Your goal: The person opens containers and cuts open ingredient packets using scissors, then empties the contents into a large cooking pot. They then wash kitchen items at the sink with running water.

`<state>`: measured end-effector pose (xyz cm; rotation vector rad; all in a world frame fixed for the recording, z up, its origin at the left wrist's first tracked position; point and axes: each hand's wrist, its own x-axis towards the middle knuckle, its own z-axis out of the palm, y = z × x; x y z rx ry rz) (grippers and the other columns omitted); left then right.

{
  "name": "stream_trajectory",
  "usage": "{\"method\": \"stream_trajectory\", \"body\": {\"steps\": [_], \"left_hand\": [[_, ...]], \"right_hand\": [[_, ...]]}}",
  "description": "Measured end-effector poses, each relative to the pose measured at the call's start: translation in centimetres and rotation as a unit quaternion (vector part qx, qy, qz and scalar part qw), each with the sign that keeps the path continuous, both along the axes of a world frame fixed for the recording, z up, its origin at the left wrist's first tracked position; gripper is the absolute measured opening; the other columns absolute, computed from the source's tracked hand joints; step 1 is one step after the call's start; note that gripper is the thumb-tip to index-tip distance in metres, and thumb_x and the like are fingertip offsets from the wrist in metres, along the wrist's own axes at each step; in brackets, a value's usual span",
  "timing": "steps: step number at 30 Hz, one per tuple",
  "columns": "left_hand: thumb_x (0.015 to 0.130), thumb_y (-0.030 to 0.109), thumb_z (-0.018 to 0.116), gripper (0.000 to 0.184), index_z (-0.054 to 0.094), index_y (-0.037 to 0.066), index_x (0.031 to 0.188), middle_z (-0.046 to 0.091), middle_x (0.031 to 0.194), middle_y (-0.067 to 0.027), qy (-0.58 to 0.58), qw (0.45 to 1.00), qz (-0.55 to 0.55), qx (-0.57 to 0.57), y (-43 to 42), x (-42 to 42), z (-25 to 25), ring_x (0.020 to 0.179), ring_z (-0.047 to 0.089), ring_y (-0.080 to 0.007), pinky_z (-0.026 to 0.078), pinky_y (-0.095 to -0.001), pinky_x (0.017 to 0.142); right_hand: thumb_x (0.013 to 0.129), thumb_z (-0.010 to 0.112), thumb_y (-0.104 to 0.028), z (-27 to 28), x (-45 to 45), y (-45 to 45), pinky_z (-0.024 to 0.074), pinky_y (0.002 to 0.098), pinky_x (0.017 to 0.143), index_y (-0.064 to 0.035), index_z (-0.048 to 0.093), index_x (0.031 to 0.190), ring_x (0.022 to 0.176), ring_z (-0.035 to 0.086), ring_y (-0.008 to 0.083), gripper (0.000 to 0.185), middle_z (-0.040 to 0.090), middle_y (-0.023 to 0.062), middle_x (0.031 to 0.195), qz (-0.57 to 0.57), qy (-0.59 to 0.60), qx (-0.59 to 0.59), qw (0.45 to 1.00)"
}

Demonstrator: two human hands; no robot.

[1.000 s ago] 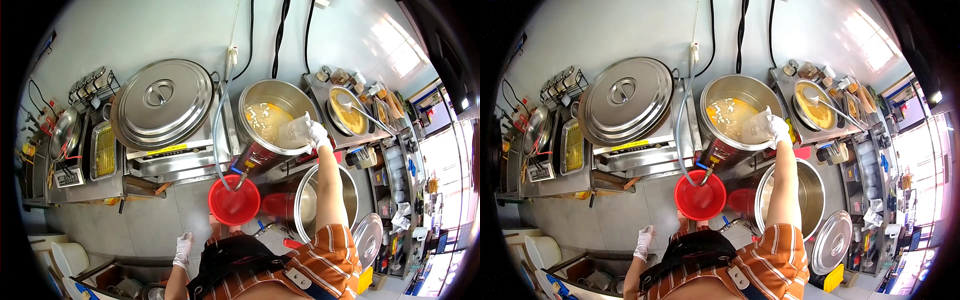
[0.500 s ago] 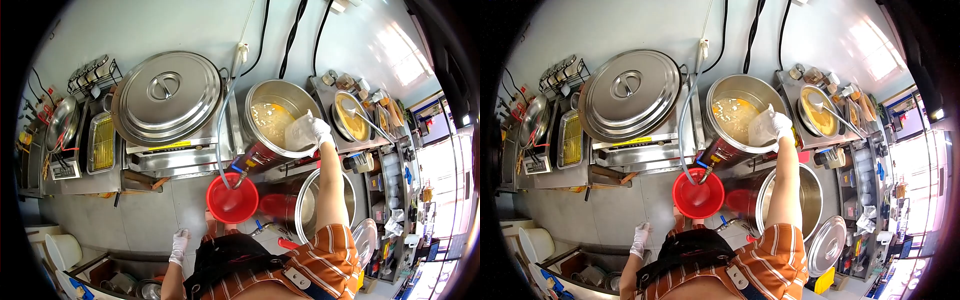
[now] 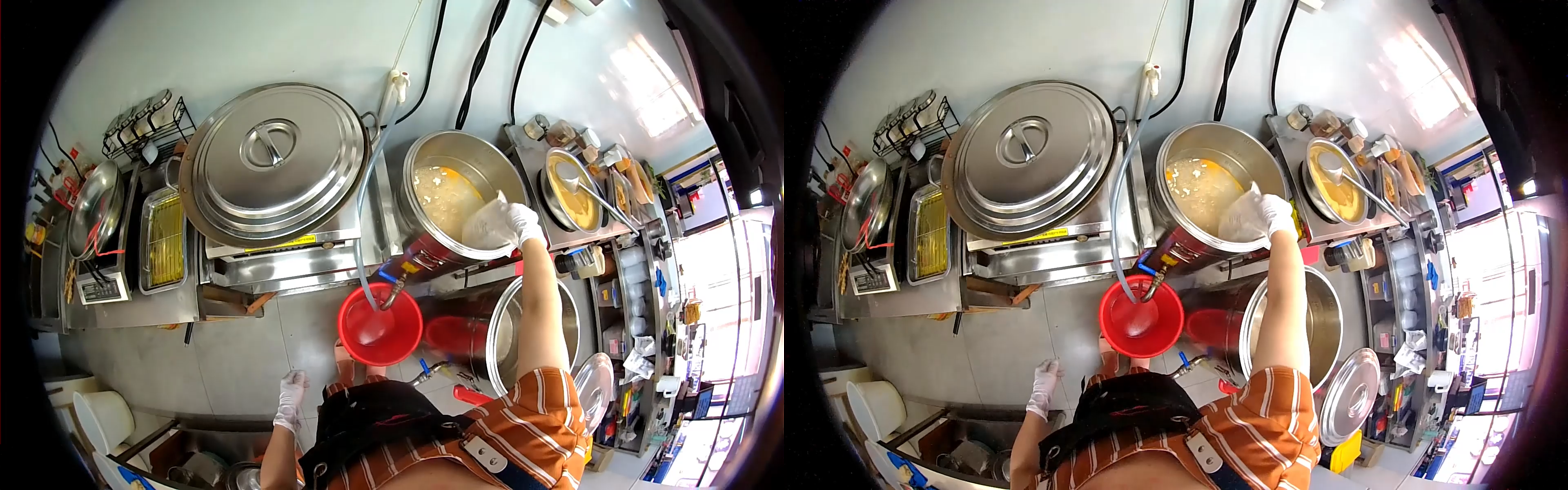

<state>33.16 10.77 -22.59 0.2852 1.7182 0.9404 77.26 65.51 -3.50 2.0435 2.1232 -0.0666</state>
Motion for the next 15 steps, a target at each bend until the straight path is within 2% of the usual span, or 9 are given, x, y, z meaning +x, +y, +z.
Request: {"method": "stream_trajectory", "body": {"steps": [3, 4, 6, 9, 12, 15], "left_hand": [[0.091, 0.018, 0.051, 0.021, 0.058, -0.001, 0.092, 0.062, 0.076, -0.0079, 0.003, 1.0, 0.003, 0.003, 0.4, -0.6, 0.5, 0.064, 0.058, -0.0141, 0.049, -0.0272, 0.061], [0.091, 0.018, 0.051, 0.021, 0.058, -0.001, 0.092, 0.062, 0.076, -0.0079, 0.003, 1.0, -0.002, 0.004, 0.5, -0.9, 0.3, 0.064, 0.058, -0.0141, 0.049, -0.0272, 0.061], [0.09, 0.018, 0.052, 0.02, 0.059, -0.001, 0.092, 0.061, 0.077, -0.0072, 0.005, 1.0, 0.006, 0.004, 0.8, -1.1, 0.2, 0.067, 0.059, -0.0144, 0.049, -0.0274, 0.063], [0.09, 0.016, 0.052, 0.019, 0.059, -0.001, 0.092, 0.06, 0.077, -0.0064, 0.003, 1.0, -0.015, 0.019, 0.9, -1.6, 0.6, 0.069, 0.058, -0.0144, 0.05, -0.0281, 0.064], [0.089, 0.015, 0.053, 0.018, 0.058, -0.001, 0.092, 0.06, 0.077, -0.0061, 0.011, 0.999, -0.027, -0.017, 1.7, -1.7, 2.0, 0.068, 0.058, -0.0137, 0.049, -0.0275, 0.064], [0.088, 0.015, 0.054, 0.016, 0.059, 0.0, 0.092, 0.06, 0.077, -0.0049, 0.039, 0.998, -0.054, -0.007, 1.3, -2.1, 1.2, 0.067, 0.057, -0.0132, 0.048, -0.0265, 0.065]], "right_hand": [[0.086, 0.046, -0.033, 0.1, 0.2, -0.6, 0.0473, 0.0399, 0.08, -0.0088, 0.066, 0.098, 0.093, 0.062, 0.0321, 0.033, 0.064, 0.0167, 0.096, 0.002, -0.039, -0.038, 0.999], [0.085, 0.047, -0.036, 0.1, 0.4, -1.0, 0.0463, 0.0394, 0.081, -0.0101, 0.066, 0.098, 0.093, 0.061, 0.0313, 0.035, 0.064, 0.0167, 0.097, 0.013, -0.091, -0.065, 0.994], [0.085, 0.046, -0.04, 1.3, -0.5, -2.4, 0.0451, 0.0382, 0.084, -0.0125, 0.066, 0.098, 0.093, 0.061, 0.0303, 0.036, 0.064, 0.015, 0.098, -0.031, 0.02, 0.024, 0.999], [0.086, 0.048, -0.035, 1.5, -0.1, -2.4, 0.0462, 0.0388, 0.082, -0.0091, 0.068, 0.09, 0.091, 0.06, 0.032, 0.033, 0.065, 0.0151, 0.092, -0.036, 0.017, -0.004, 0.999], [0.086, 0.05, -0.036, 1.8, 0.5, -2.8, 0.046, 0.0386, 0.082, -0.0105, 0.068, 0.09, 0.09, 0.06, 0.0316, 0.031, 0.065, 0.0144, 0.091, -0.023, 0.01, 0.012, 1.0], [0.084, 0.053, -0.034, 2.6, 1.1, -2.6, 0.0461, 0.0385, 0.08, -0.0116, 0.068, 0.092, 0.088, 0.06, 0.0313, 0.028, 0.065, 0.0139, 0.09, 0.005, -0.001, 0.02, 1.0]]}}
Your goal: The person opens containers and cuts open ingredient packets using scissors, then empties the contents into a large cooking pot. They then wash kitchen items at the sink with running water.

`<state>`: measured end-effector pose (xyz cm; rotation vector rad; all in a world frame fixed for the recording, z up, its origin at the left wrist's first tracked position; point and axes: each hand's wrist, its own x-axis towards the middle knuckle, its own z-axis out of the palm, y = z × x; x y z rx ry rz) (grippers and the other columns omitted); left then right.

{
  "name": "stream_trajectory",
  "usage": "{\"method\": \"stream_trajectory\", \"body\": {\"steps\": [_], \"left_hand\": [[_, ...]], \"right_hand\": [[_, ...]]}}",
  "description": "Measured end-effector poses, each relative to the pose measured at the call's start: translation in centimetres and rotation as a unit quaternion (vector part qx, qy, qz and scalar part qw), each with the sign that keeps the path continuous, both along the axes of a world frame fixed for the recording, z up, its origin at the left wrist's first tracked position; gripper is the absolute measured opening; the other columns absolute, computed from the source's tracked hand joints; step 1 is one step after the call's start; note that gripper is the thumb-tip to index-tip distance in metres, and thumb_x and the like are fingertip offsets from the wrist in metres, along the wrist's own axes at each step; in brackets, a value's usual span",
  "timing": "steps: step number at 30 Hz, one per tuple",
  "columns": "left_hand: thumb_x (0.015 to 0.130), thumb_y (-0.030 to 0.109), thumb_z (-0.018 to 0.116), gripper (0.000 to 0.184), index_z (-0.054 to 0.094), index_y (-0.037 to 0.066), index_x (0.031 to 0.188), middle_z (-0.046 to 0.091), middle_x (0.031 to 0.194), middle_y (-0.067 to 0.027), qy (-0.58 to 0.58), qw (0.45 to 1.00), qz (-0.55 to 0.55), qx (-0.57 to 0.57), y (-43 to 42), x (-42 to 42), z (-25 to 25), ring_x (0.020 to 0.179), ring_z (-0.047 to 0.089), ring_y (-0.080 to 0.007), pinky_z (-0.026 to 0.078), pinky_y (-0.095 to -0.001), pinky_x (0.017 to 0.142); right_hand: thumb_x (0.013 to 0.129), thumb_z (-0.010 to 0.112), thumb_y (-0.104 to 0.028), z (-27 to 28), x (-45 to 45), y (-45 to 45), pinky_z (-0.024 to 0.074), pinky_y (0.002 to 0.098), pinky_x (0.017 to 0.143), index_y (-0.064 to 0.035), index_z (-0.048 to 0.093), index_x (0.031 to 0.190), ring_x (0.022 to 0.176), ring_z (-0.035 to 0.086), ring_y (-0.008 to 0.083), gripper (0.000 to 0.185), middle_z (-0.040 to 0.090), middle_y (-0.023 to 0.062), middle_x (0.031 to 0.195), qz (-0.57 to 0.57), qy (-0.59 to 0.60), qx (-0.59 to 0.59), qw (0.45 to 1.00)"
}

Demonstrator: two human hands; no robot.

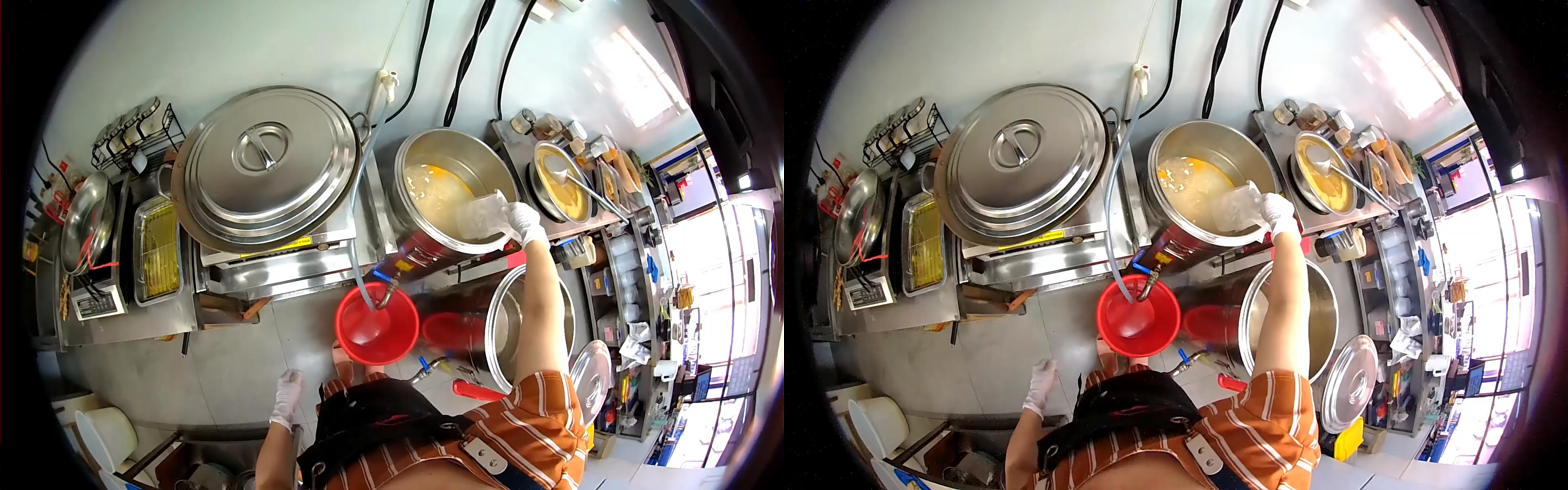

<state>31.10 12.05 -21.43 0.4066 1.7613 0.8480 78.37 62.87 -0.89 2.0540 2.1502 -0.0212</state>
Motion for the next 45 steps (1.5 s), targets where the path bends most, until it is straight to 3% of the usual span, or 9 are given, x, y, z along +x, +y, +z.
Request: {"method": "stream_trajectory", "body": {"steps": [9, 18, 22, 25, 27, 33, 40, 43, 45], "left_hand": [[0.087, 0.011, 0.058, 0.018, 0.061, 0.002, 0.102, 0.064, 0.085, -0.0055, 0.103, 0.982, 0.005, 0.16, 5.6, 0.3, -0.2, 0.08, 0.059, -0.0118, 0.047, -0.0241, 0.072], [0.088, 0.009, 0.053, 0.018, 0.059, -0.001, 0.101, 0.062, 0.086, -0.0094, 0.107, 0.899, -0.206, 0.371, 22.8, 10.5, 19.8, 0.078, 0.058, -0.0147, 0.047, -0.0265, 0.073], [0.088, 0.01, 0.053, 0.018, 0.059, 0.0, 0.101, 0.062, 0.081, -0.0118, 0.15, 0.885, -0.266, 0.351, 21.0, 13.1, 18.0, 0.073, 0.06, -0.0182, 0.048, -0.0281, 0.07], [0.089, 0.013, 0.053, 0.019, 0.06, 0.001, 0.101, 0.063, 0.081, -0.0109, 0.153, 0.907, -0.242, 0.31, 15.6, 12.9, 14.1, 0.072, 0.06, -0.0171, 0.048, -0.0289, 0.069], [0.089, 0.015, 0.054, 0.02, 0.06, 0.001, 0.101, 0.064, 0.082, -0.0092, 0.101, 0.949, -0.177, 0.241, 10.5, 12.1, 10.0, 0.073, 0.059, -0.0145, 0.047, -0.0279, 0.069], [0.09, 0.021, 0.054, 0.025, 0.061, -0.002, 0.098, 0.064, 0.079, -0.0056, 0.155, 0.982, 0.066, 0.089, -9.4, 10.0, 1.8, 0.072, 0.058, -0.0142, 0.046, -0.0253, 0.065], [0.09, 0.017, 0.054, 0.018, 0.06, 0.002, 0.083, 0.061, 0.073, -0.0021, 0.047, 0.951, 0.305, 0.011, -25.0, 13.6, 3.3, 0.062, 0.056, -0.0116, 0.046, -0.0256, 0.058], [0.091, 0.019, 0.053, 0.016, 0.059, 0.005, 0.087, 0.061, 0.074, -0.0029, 0.003, 0.934, 0.356, 0.039, -27.1, 15.6, 4.6, 0.06, 0.057, -0.0119, 0.045, -0.0245, 0.054], [0.091, 0.02, 0.052, 0.018, 0.061, 0.005, 0.091, 0.062, 0.075, -0.003, -0.022, 0.923, 0.383, 0.016, -27.5, 16.3, 5.2, 0.061, 0.057, -0.0115, 0.045, -0.0242, 0.055]], "right_hand": [[0.076, 0.056, -0.022, 2.5, -1.7, 0.3, 0.0493, 0.0391, 0.071, -0.0134, 0.069, 0.078, 0.079, 0.063, 0.0308, 0.016, 0.065, 0.0142, 0.08, 0.161, -0.036, 0.103, 0.981], [0.074, 0.053, -0.017, 2.7, -1.3, -0.6, 0.0507, 0.0389, 0.065, -0.0103, 0.068, 0.075, 0.072, 0.065, 0.0295, 0.016, 0.065, 0.0143, 0.074, 0.196, -0.039, 0.188, 0.962], [0.074, 0.054, -0.017, 0.7, -0.3, -1.4, 0.0504, 0.0401, 0.065, -0.0109, 0.069, 0.074, 0.074, 0.065, 0.03, 0.016, 0.065, 0.0147, 0.076, 0.252, -0.164, 0.043, 0.953], [0.073, 0.054, -0.014, 1.9, -0.1, -2.9, 0.0508, 0.04, 0.062, -0.0085, 0.065, 0.072, 0.069, 0.064, 0.0308, 0.013, 0.064, 0.0135, 0.071, 0.238, -0.017, 0.21, 0.948], [0.076, 0.051, -0.016, -1.1, 1.9, -1.4, 0.0494, 0.0403, 0.059, -0.0087, 0.065, 0.073, 0.066, 0.063, 0.0311, 0.016, 0.063, 0.014, 0.07, 0.296, -0.192, 0.072, 0.933], [0.076, 0.05, -0.016, -0.9, 2.0, -1.8, 0.0489, 0.0413, 0.06, -0.0094, 0.065, 0.073, 0.068, 0.063, 0.031, 0.017, 0.064, 0.0147, 0.073, 0.308, -0.192, 0.08, 0.928], [0.083, 0.054, -0.024, -2.3, 2.1, -4.0, 0.0494, 0.0392, 0.068, -0.0008, 0.067, 0.085, 0.075, 0.064, 0.0311, 0.027, 0.065, 0.0182, 0.078, 0.019, 0.195, 0.128, 0.972], [0.084, 0.054, -0.017, -2.0, 1.9, -7.3, 0.0497, 0.0357, 0.064, 0.0015, 0.066, 0.084, 0.066, 0.063, 0.0244, 0.022, 0.065, 0.0111, 0.07, -0.108, 0.467, 0.14, 0.866], [0.083, 0.055, -0.015, -1.5, 1.2, -9.4, 0.047, 0.0303, 0.052, -0.0023, 0.065, 0.087, 0.058, 0.059, 0.0176, 0.017, 0.064, 0.0055, 0.069, -0.231, 0.718, 0.068, 0.652]]}}
